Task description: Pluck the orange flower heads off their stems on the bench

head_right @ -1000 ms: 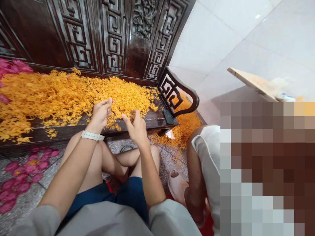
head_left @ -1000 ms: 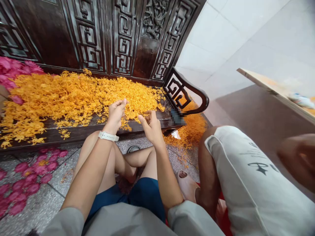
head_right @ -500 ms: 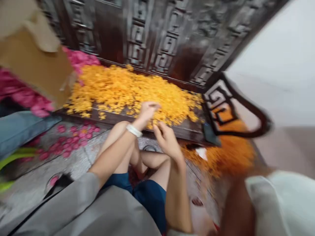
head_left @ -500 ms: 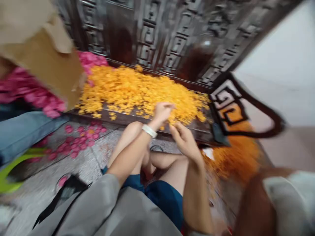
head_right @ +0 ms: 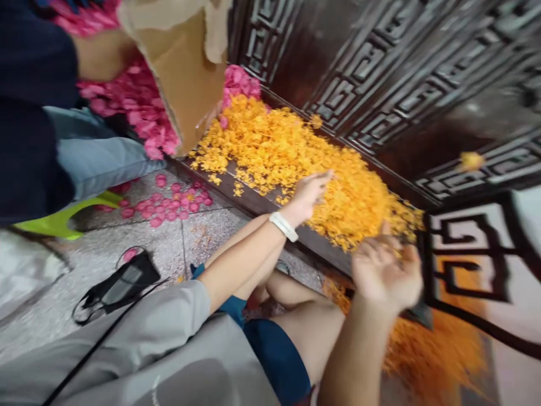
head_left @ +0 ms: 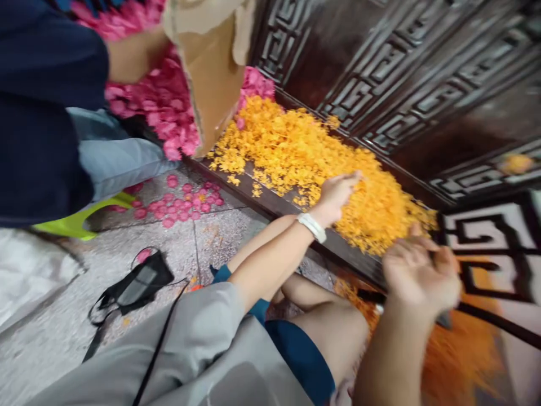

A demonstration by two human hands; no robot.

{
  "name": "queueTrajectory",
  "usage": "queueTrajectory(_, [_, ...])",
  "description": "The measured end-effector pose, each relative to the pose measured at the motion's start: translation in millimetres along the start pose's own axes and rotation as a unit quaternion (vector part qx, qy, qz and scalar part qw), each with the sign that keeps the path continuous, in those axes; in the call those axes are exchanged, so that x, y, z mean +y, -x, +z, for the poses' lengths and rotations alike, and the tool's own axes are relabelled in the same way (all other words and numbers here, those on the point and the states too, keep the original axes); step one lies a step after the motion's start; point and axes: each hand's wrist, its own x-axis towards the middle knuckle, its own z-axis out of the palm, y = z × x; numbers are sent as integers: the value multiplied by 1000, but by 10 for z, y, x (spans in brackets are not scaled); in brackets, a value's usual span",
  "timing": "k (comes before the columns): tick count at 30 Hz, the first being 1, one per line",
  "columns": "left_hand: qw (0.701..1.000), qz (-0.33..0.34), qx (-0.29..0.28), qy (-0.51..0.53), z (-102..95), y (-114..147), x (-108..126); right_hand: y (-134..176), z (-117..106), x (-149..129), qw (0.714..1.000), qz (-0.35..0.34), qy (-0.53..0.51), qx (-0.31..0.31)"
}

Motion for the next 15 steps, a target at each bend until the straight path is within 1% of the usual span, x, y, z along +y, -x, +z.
queueTrajectory(1, [1000,-3,-14,1,-8,6,8,-110,-120,65,1000,23,-13,13])
queueTrajectory(2, [1000,-7,-24,-1,-12,12,11,-171,-230,133,999,46,17,-2])
queueTrajectory(3, [999,-10,-31,-3,-11,23,12,-188,-322,207,996,55,66,-28])
queueTrajectory(4, [999,-13,-35,-3,-6,39,11,-172,-394,284,991,43,123,-42])
queueTrajectory(5, [999,-16,-41,-1,1,60,10,-139,-447,360,983,5,181,-35])
queueTrajectory(6, [999,-20,-49,1,9,85,9,-102,-484,431,969,-52,240,-8])
queueTrajectory(7, [998,-26,-57,2,19,114,6,-73,-512,489,948,-114,297,22])
queueTrajectory(8, [997,-35,-68,1,31,144,2,-56,-535,531,922,-161,350,42])
queueTrajectory(9, [996,-46,-81,-1,43,176,-4,-54,-556,557,898,-188,395,50])
queueTrajectory(10, [994,-58,-96,-5,56,207,-13,-66,-577,566,881,-193,430,45])
queueTrajectory(11, [991,-68,-112,-9,70,238,-25,-89,-599,564,871,-182,455,31])
queueTrajectory(13, [987,-83,-137,-21,97,291,-50,-153,-649,539,866,-150,477,-1])
queueTrajectory(15, [985,-91,-142,-36,115,319,-66,-219,-709,515,862,-146,485,-19])
